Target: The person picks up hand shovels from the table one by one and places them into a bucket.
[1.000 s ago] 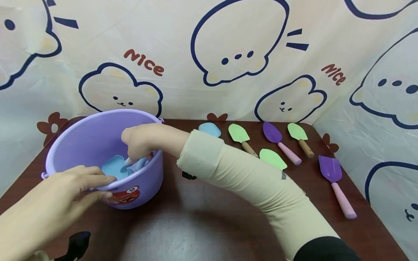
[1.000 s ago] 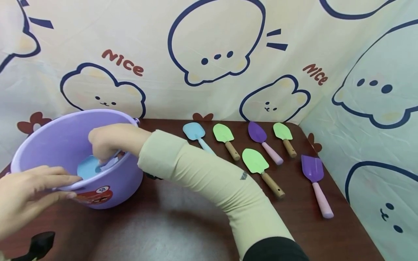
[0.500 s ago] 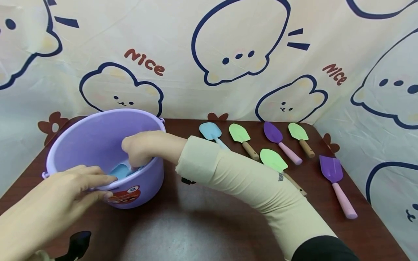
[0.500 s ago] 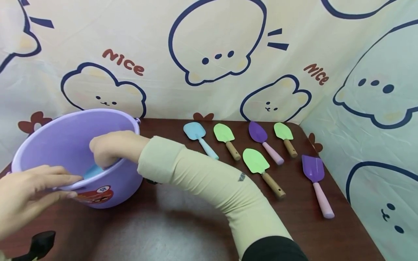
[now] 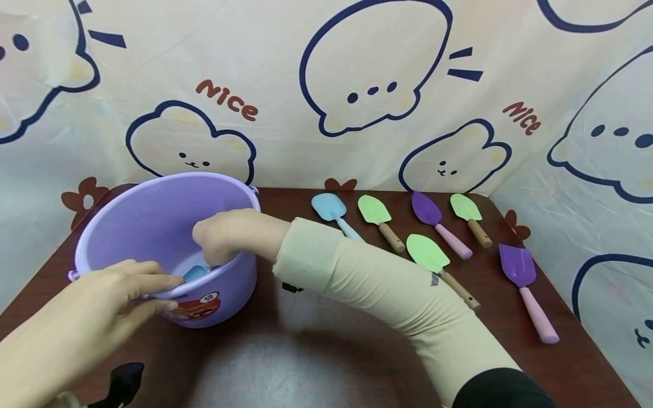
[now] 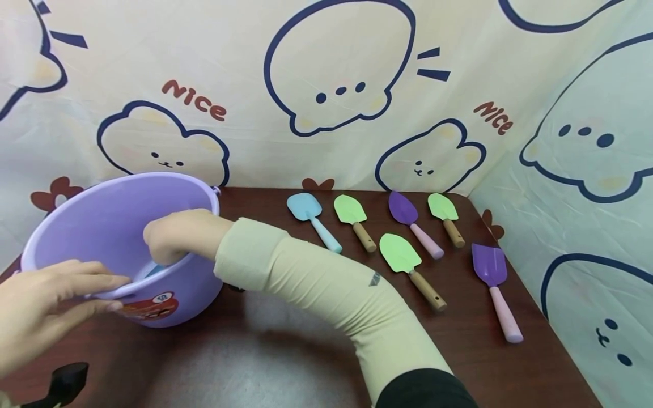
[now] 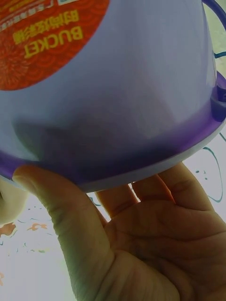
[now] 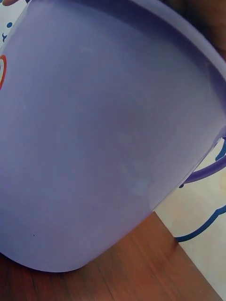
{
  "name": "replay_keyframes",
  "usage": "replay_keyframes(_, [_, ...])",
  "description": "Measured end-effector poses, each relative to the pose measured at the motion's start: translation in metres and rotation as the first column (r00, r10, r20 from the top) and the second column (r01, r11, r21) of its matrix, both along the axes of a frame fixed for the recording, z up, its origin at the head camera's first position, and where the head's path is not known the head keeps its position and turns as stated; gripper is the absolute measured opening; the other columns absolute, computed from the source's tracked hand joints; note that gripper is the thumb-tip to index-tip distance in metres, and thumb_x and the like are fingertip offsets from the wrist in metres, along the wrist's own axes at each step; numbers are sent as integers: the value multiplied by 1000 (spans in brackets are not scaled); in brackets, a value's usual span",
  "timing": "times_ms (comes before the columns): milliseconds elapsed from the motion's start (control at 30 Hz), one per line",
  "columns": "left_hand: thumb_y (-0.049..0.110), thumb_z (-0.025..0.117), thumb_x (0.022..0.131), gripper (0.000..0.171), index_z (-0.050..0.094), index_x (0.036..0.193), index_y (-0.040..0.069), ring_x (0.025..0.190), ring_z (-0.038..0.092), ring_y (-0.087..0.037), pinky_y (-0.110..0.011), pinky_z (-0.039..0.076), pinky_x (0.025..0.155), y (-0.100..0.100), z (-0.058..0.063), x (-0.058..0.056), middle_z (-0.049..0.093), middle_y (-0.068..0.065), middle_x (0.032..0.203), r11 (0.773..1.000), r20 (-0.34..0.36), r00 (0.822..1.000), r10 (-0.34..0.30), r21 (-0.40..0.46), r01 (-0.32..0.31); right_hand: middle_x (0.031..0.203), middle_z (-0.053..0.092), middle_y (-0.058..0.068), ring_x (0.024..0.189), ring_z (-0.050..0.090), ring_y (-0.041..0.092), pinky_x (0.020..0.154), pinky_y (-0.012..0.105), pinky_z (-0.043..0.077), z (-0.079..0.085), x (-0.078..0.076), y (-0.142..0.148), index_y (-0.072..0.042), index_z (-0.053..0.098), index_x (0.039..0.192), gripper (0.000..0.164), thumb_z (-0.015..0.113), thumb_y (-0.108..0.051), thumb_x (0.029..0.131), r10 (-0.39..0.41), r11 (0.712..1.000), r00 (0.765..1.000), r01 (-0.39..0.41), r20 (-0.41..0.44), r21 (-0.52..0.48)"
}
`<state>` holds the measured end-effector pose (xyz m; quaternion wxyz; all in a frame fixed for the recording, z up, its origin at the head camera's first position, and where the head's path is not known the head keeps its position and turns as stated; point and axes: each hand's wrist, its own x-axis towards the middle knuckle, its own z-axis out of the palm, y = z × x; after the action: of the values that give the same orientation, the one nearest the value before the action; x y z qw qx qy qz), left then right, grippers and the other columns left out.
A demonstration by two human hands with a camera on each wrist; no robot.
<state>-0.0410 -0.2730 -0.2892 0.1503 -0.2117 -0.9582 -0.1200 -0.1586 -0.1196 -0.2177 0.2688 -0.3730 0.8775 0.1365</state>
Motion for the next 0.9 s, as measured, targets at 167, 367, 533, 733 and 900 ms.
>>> replay_keyframes(167, [11, 91, 65, 36, 77, 93, 28, 75, 48, 3, -20, 47, 59, -1, 0, 0, 60, 22, 82, 1000, 14, 1000, 13, -12, -13, 108, 51, -9, 99, 50, 6, 82, 21, 42, -1, -1, -1, -26, 49, 128, 25, 49, -30, 103, 21, 1000, 1000, -21, 16, 8])
replay_keyframes(367, [11, 91, 65, 36, 77, 93, 29, 75, 47, 3, -19, 45, 58, -1, -1, -1, 58, 23, 82, 1000, 0, 1000, 1, -8, -1, 113, 51, -8, 102, 50, 6, 84, 20, 41, -1, -2, -1, -24, 48, 133, 30, 48, -29, 103, 39, 999, 999, -40, 26, 4])
replay_keyframes(533, [11, 91, 65, 35, 77, 92, 29, 74, 46, 4, -18, 43, 57, 1, 0, -1, 57, 23, 81, 1000, -13, 1000, -15, -4, 15, 116, 52, -7, 103, 49, 6, 84, 18, 40, -1, -3, 4, -21, 48, 133, 32, 52, -30, 102, 51, 998, 998, -50, 35, -38])
replay_keyframes(733, [13, 90, 66, 34, 78, 94, 28, 76, 46, 2, -20, 44, 58, 0, 1, -1, 58, 23, 82, 1000, -1, 1000, 2, -15, -2, 112, 52, -6, 101, 49, 7, 83, 18, 39, 0, -5, 11, -17, 50, 132, 34, 52, -34, 102, 98, 991, 995, -94, 33, -100])
replay_keyframes(900, [12, 91, 65, 36, 77, 94, 28, 76, 48, 2, -20, 47, 59, 0, 1, -1, 59, 22, 82, 1000, 6, 1000, 4, -9, -4, 106, 52, -5, 97, 50, 7, 81, 18, 40, 0, -4, 15, -16, 52, 129, 34, 52, -37, 102, 104, 986, 994, -99, 30, -131])
